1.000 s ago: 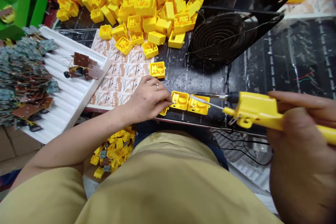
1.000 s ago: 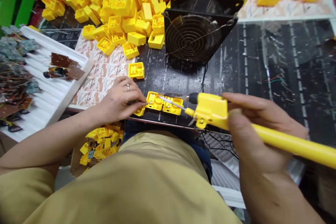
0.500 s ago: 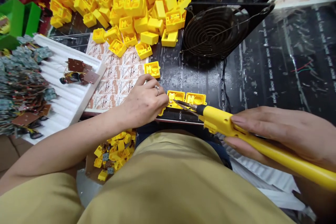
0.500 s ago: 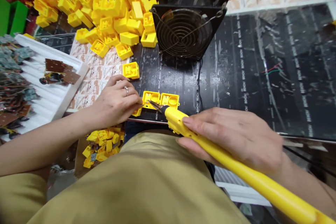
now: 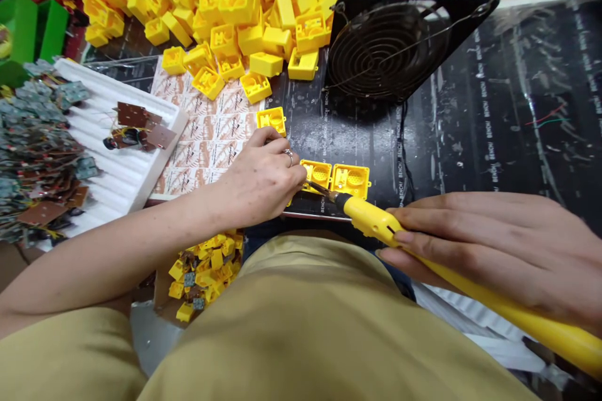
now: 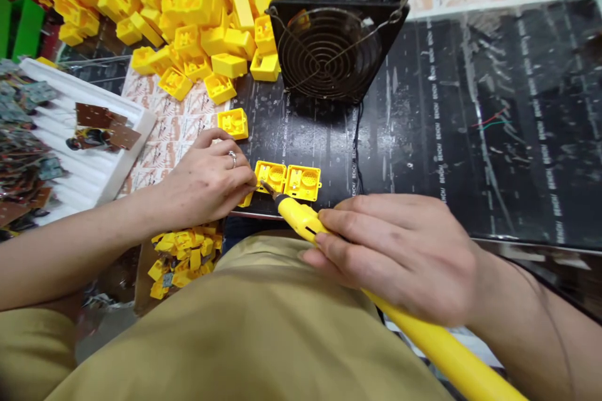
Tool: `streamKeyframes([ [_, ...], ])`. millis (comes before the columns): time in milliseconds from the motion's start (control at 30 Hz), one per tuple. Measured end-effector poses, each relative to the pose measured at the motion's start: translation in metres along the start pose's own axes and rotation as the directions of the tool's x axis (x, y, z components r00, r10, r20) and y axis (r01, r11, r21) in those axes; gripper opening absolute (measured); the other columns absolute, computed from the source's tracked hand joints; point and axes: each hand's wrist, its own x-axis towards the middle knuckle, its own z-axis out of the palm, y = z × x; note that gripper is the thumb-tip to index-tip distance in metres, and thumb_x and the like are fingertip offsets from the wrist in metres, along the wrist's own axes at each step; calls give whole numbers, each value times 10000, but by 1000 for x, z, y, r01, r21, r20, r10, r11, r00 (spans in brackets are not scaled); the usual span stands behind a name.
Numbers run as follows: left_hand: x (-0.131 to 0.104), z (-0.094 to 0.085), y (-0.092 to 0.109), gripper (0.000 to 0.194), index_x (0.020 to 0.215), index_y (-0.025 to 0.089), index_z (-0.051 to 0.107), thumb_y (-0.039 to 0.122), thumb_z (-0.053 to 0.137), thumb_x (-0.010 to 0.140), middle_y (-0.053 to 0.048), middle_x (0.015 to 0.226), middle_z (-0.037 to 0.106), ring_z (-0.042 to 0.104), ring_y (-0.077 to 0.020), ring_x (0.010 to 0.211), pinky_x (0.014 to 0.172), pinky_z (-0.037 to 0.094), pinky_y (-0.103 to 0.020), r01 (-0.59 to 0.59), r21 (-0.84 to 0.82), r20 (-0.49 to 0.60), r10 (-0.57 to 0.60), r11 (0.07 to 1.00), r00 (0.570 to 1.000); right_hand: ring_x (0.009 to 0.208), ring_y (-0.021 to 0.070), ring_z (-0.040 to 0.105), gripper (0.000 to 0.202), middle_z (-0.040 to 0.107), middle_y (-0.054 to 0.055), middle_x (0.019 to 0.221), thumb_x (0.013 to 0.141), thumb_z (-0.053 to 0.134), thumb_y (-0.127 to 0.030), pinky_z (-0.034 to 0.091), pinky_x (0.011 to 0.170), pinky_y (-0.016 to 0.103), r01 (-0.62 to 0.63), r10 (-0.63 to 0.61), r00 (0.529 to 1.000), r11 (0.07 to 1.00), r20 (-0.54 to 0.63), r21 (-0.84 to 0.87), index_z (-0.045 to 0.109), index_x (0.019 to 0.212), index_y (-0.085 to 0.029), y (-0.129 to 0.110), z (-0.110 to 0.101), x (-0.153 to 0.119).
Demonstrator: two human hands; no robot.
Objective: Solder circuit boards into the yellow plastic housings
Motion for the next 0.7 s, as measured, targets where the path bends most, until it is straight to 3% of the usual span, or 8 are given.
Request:
streamKeyframes([
  [67,0,-2,0,275,702,187,621,200,446,914,-27,704,700,595,-211,785,874,459,-442,-7,4,-5,7,1000,1000,768,120,709,98,738,37,848,937,657,-250,614,773,233,63,-63,997,998,36,-9,606,939,-166,3,-2,1],
  [400,-1,-2,0,288,704,203,635,193,435,912,-22,704,700,585,-201,792,928,450,-453,21,-36,21,-20,999,1000,724,99,700,115,730,-4,821,914,692,-242,616,668,200,-17,18,999,1000,-27,2,582,918,-206,2,-3,0],
  [567,1,-2,-1,293,712,203,639,211,429,916,-28,699,694,589,-207,794,913,458,-452,17,-30,32,-16,999,999,761,100,697,79,734,-8,858,947,649,-275,620,739,225,26,-26,999,999,22,-30,610,937,-207,-1,0,-2],
  [633,2,-2,-1,296,705,201,638,223,432,916,-33,696,692,590,-212,790,912,457,-462,20,-43,33,-19,999,999,802,119,696,122,728,0,898,926,677,-334,621,755,253,-108,108,994,994,-12,-22,627,957,-227,-4,-1,-10],
  [700,2,-2,-1,296,697,204,633,236,435,915,-30,693,688,588,-212,789,915,453,-468,27,-49,43,-25,998,999,807,142,693,196,713,10,900,901,693,-433,623,723,280,-285,284,955,958,-80,-5,636,951,-252,-6,-2,-20],
])
